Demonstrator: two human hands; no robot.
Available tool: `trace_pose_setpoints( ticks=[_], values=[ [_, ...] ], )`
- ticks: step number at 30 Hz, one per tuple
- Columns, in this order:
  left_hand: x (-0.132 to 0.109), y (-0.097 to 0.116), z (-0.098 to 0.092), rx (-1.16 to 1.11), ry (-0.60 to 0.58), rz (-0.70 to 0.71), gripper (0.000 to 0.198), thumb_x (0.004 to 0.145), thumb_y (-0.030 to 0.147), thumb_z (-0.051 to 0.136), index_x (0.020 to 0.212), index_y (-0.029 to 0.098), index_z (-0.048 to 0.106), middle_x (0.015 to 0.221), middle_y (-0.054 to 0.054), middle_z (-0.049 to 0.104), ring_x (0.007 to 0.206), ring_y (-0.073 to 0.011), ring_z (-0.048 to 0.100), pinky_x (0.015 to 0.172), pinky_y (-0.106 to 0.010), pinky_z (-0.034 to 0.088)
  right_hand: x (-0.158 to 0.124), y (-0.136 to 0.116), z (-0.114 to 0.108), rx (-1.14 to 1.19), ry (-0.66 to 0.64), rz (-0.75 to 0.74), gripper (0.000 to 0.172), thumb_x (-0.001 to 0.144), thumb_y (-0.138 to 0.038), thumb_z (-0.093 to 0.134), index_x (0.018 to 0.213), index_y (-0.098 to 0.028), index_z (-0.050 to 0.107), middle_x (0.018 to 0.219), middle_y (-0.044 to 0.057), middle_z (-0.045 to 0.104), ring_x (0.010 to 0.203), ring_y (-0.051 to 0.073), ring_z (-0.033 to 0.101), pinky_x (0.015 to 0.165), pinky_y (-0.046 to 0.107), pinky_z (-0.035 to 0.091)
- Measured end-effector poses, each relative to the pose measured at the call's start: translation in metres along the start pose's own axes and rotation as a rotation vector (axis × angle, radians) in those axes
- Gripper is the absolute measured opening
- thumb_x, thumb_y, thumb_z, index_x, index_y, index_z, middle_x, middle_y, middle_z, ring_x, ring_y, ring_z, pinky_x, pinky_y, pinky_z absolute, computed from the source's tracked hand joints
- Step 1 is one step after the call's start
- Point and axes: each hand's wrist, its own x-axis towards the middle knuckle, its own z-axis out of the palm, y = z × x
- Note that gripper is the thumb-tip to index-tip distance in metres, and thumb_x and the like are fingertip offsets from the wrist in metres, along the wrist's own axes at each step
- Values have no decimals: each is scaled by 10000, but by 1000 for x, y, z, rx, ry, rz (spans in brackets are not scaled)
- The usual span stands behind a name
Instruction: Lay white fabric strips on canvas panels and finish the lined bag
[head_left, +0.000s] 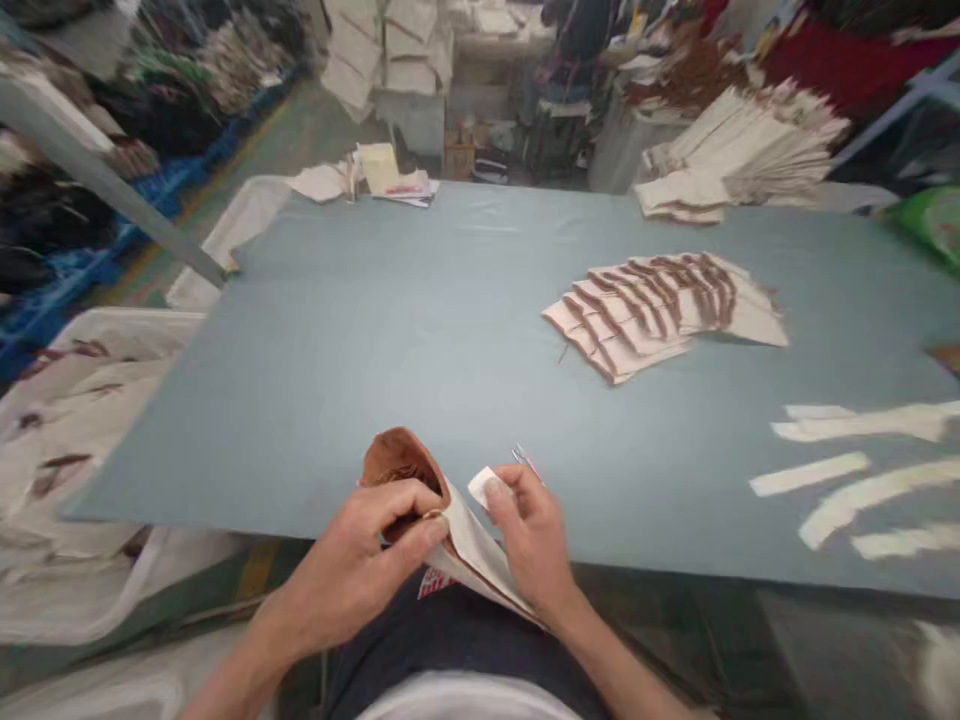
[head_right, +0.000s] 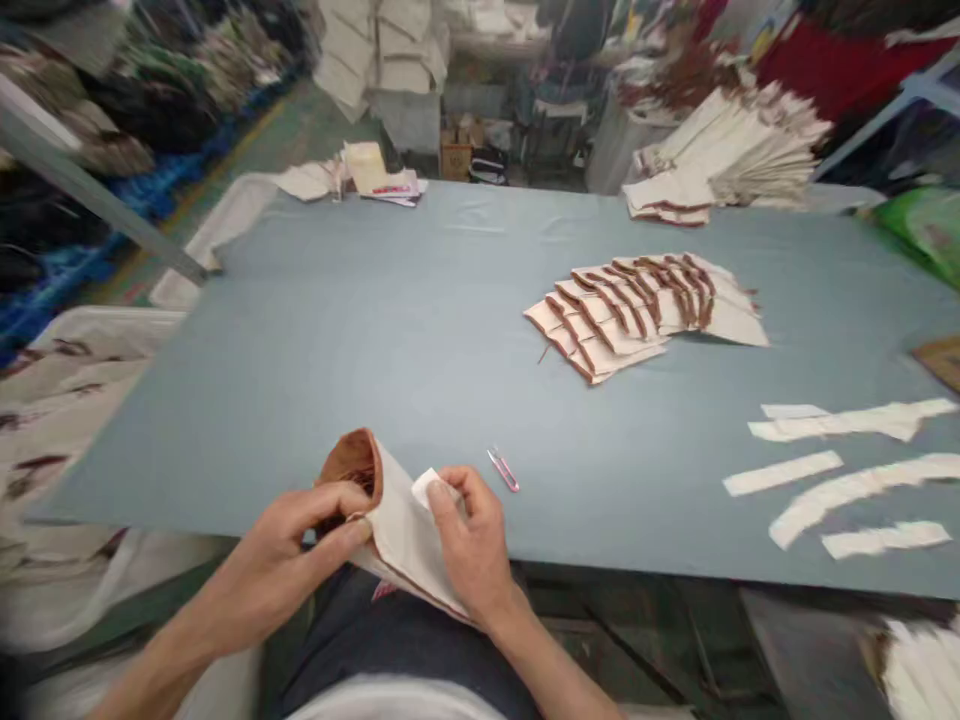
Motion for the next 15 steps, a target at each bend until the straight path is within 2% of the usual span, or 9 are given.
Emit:
trace_pose_setpoints(
  ticks=[4, 7, 10, 15],
  values=[
    [14, 10, -5, -129, 54, 12, 286, 964, 327, 623, 733, 168, 676, 713, 24, 648, 642, -106, 539, 604, -189, 421, 13, -31, -24, -9, 20, -15, 288, 895, -463, 679, 795, -193, 686, 712, 6, 679, 625, 137, 581, 604, 251, 500],
    [21, 16, -8, -227, 67, 20, 306, 988, 357, 626, 770, 163, 720, 774, 4, 688, 674, -115, 585, 635, -189, 459, 7, -69, -39, 28, -15, -24, 278, 931, -459, 711, 815, -208, 686, 635, -22, 659, 535, 111, 557, 524, 215, 461],
    [26, 20, -10, -291, 46, 25, 359, 1040, 395, 580, 818, 160, 737, 797, -7, 696, 701, -124, 613, 663, -190, 477, -6, -101, -45, 73, -65, -6, 283, 942, -476, 737, 824, -224, 679, 542, -51, 628, 434, 90, 505, 447, 194, 408],
    [35, 26, -9, -421, 6, 52, 453, 1043, 483, 592, 760, 148, 704, 774, -9, 692, 632, -104, 539, 593, -186, 438, -5, -114, -39, -82, -114, -129, 188, 984, -355, 686, 841, -233, 674, 579, -57, 676, 439, 87, 546, 438, 190, 393]
  ],
)
